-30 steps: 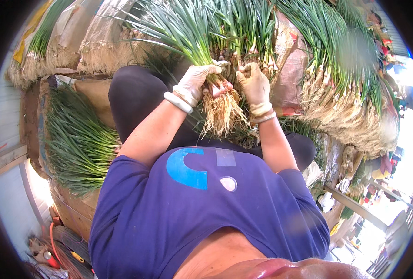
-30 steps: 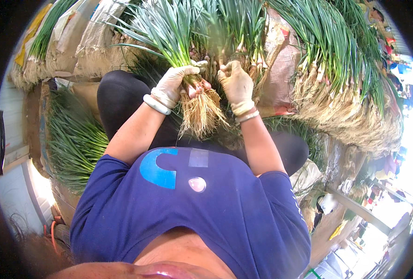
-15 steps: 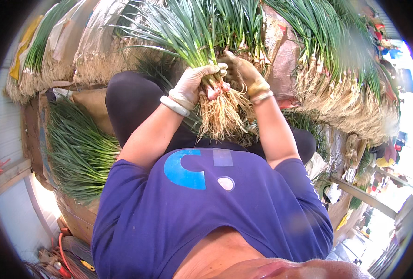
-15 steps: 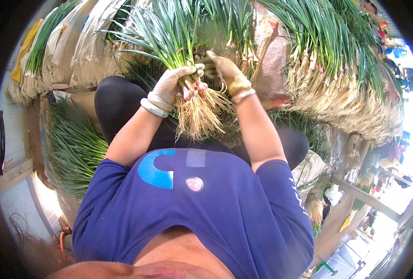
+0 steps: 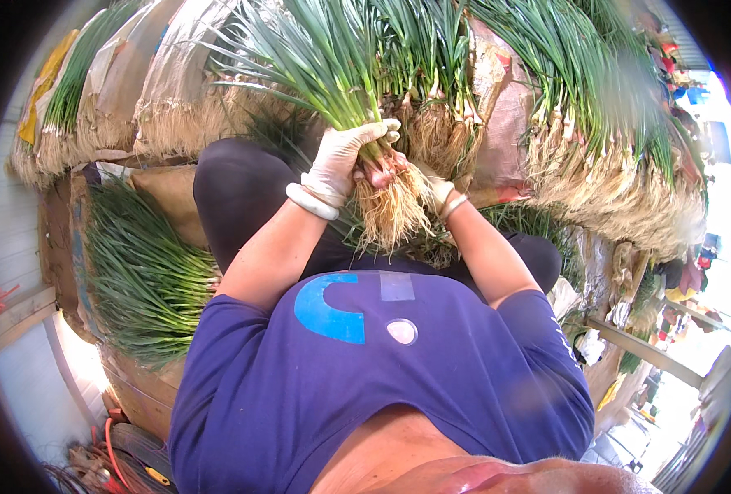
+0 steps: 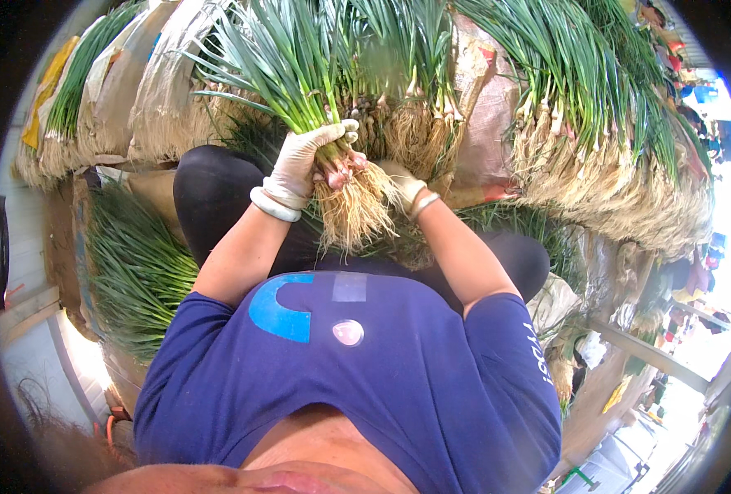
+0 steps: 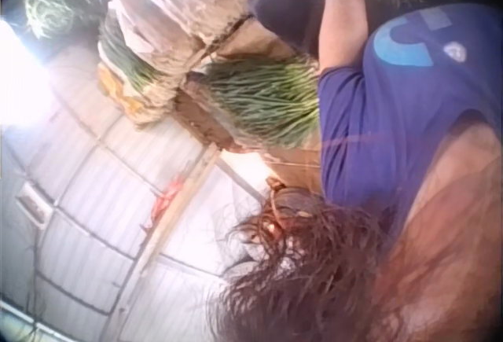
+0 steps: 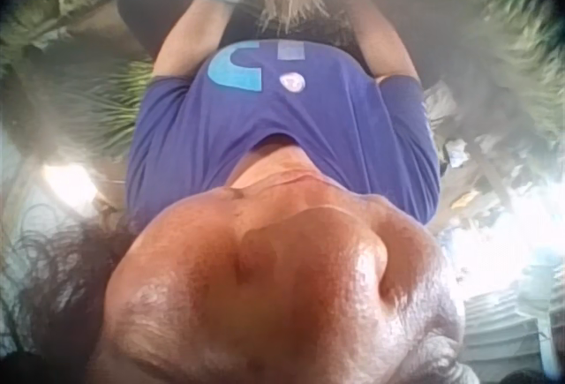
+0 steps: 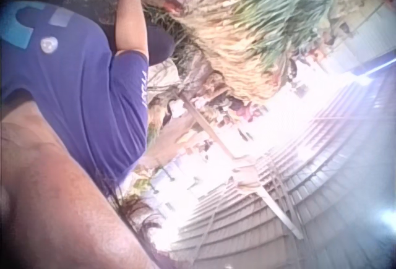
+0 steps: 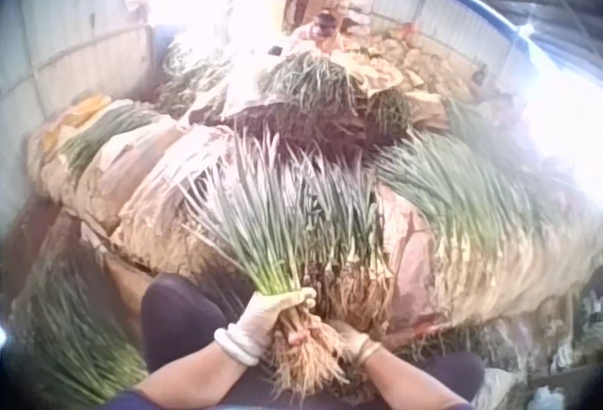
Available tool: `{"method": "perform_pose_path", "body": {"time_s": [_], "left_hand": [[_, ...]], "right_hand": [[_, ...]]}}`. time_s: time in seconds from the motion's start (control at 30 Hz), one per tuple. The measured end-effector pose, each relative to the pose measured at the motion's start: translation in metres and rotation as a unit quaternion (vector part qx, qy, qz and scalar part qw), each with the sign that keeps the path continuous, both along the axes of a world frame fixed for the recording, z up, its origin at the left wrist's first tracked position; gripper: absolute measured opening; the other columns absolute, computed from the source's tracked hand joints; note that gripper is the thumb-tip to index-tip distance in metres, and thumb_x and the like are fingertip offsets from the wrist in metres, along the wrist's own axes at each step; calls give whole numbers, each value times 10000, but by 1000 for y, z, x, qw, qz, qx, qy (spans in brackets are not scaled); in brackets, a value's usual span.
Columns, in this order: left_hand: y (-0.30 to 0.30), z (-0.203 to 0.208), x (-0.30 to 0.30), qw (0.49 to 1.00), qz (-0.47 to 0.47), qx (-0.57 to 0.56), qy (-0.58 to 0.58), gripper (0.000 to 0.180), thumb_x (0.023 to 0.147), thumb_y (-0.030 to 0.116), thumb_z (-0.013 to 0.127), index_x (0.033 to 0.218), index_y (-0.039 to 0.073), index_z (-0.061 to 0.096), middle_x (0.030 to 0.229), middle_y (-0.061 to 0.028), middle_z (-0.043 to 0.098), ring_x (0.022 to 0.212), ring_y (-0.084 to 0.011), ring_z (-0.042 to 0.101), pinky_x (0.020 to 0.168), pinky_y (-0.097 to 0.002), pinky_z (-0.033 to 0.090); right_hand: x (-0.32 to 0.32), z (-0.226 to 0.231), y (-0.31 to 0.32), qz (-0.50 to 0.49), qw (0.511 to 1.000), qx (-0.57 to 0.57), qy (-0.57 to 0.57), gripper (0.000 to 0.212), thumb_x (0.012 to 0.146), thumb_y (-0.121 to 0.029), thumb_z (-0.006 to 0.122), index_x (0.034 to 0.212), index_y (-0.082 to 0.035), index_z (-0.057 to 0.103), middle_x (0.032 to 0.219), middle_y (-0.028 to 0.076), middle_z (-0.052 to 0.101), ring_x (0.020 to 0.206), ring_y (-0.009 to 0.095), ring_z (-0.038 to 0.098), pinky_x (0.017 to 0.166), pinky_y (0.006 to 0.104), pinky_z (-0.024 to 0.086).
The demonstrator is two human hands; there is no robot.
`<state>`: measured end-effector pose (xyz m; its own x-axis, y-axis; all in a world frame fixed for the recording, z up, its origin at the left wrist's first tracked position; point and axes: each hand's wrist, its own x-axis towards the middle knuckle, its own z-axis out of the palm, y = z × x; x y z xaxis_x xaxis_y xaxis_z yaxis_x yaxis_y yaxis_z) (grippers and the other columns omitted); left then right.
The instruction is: The person sorts bundles of green onions by hand, removing loose or damaged outer leaves and arranging the clean stalks into a large pile.
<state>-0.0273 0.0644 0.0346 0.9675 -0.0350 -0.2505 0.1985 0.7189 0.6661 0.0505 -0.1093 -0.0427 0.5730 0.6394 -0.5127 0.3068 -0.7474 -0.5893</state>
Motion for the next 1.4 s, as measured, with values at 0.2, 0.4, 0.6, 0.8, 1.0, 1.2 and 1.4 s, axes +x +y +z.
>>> {"method": "perform_pose_path", "body": {"time_s": [0.2,0.4,0.6,0.8,1.0,1.2,1.4], "left_hand": [[3,-2,3,995,63,-51,-54,383,815,98,629,1149,-6,474,833,-79,613,709,-221,645,598,-338,545],[9,1,5,999,-6,-40,4,301,801,90,631,1057,3,499,797,-100,608,630,-337,654,499,-347,531],[9,-3,6,996,-76,-35,44,242,813,147,617,978,-25,573,802,-204,657,586,-254,647,529,-290,526],[-3,27,-3,989,-94,-57,101,240,782,142,654,954,-9,580,760,-111,619,594,-242,642,439,-290,510],[-6,20,-8,990,-89,-69,90,247,786,150,654,979,40,547,840,-113,628,644,-275,662,401,-292,517],[-14,23,-17,986,-95,76,113,184,781,159,659,907,34,610,713,-70,631,481,-152,600,371,-251,471],[-21,-19,-6,993,-81,19,79,113,801,94,617,850,-6,632,681,-93,643,530,-170,615,469,-274,503]], "right_hand": [[41,-6,-8,-192,981,23,-27,276,941,-251,417,994,-55,604,928,104,626,834,224,589,814,371,470],[70,34,34,-241,931,-112,-252,354,834,-395,561,1000,-86,608,1040,116,630,962,291,591,847,392,451],[6,59,15,-285,937,136,-153,226,859,-251,607,922,-39,558,868,111,631,775,180,601,682,322,500],[-66,79,-1,-361,670,412,501,282,938,-220,433,1135,-47,536,1041,80,604,934,166,584,842,311,472],[-44,-40,-104,144,970,-140,-136,399,817,-278,577,1165,-82,570,1124,190,596,968,320,605,835,384,481],[-10,63,-10,-209,943,227,-123,452,868,-442,541,982,-9,604,835,167,625,757,300,605,686,390,468],[-10,54,17,-240,916,130,-295,376,878,-357,526,805,9,571,797,248,597,763,421,560,677,477,419]]}}
